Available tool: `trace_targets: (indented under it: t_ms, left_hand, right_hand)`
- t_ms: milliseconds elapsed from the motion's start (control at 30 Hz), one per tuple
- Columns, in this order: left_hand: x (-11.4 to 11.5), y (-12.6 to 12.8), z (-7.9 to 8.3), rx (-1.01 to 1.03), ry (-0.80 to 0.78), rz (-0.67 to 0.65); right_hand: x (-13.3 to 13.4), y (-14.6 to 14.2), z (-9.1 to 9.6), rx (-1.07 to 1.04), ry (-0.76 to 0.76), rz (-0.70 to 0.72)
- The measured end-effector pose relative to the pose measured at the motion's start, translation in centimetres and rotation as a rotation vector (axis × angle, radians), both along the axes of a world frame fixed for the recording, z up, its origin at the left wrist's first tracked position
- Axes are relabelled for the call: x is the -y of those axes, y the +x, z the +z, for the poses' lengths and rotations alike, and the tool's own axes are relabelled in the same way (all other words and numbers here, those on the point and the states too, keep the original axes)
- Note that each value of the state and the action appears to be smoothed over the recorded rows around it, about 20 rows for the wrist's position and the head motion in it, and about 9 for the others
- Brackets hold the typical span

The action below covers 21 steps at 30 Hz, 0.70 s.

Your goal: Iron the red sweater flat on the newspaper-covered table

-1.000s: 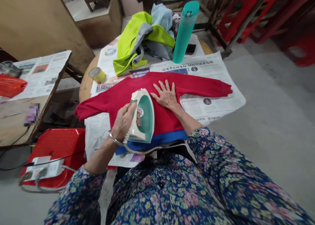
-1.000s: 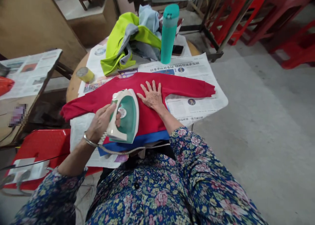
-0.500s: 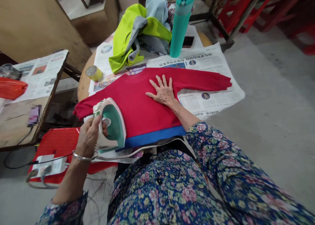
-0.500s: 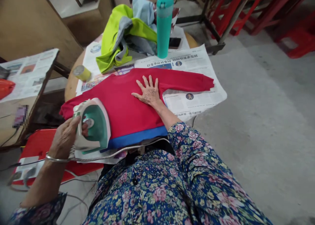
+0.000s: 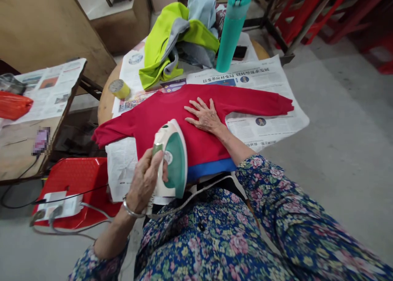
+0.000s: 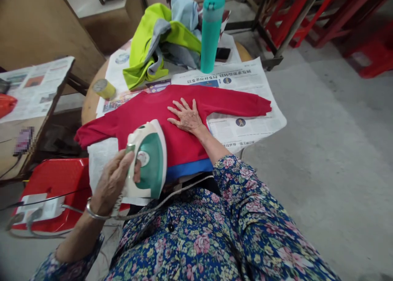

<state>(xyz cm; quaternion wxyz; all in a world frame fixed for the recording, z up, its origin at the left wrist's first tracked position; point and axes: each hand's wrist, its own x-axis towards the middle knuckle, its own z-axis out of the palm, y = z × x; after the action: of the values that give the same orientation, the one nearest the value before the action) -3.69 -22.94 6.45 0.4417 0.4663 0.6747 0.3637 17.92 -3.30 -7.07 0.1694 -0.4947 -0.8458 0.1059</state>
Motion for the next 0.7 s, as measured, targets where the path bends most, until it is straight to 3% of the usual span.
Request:
trace_targets:
  t_ms: [100,200,300,500,600,700]
  left_hand:
    - [-0.1,0.8,-0.6,0.016,0.012,-0.126]
    - [0.0,-0.8,-0.6,-0.079,0.036,-0.135]
    - [0.1,-3.8,-0.2,-0.138,-0.004,-0.033]
    - [-1.1,-7.7,0.9,-0.078,-0.063,0.351]
    - [-2.1,-7.9,1.4,-0.099,-0.03,0.375]
    - [-3.3,-7.1,1.6,-0.104,0.015,0.296]
  right_hand:
    - [0.0,0.1,0.0,0.002,-0.001,0.012]
    - [0.0,0.0,0.0,0.002,0.001,0.004]
    - [0.1,-0.2,0.1,-0.001,0.0,-0.002]
    - [0.1,-0.5,0.2,-0.011,-0.003,-0.003]
    - [0.1,-0.5,0.2,-0.014,-0.008,0.0]
    - [0.1,-0.4,0.3,-0.014,-0.01,0.005]
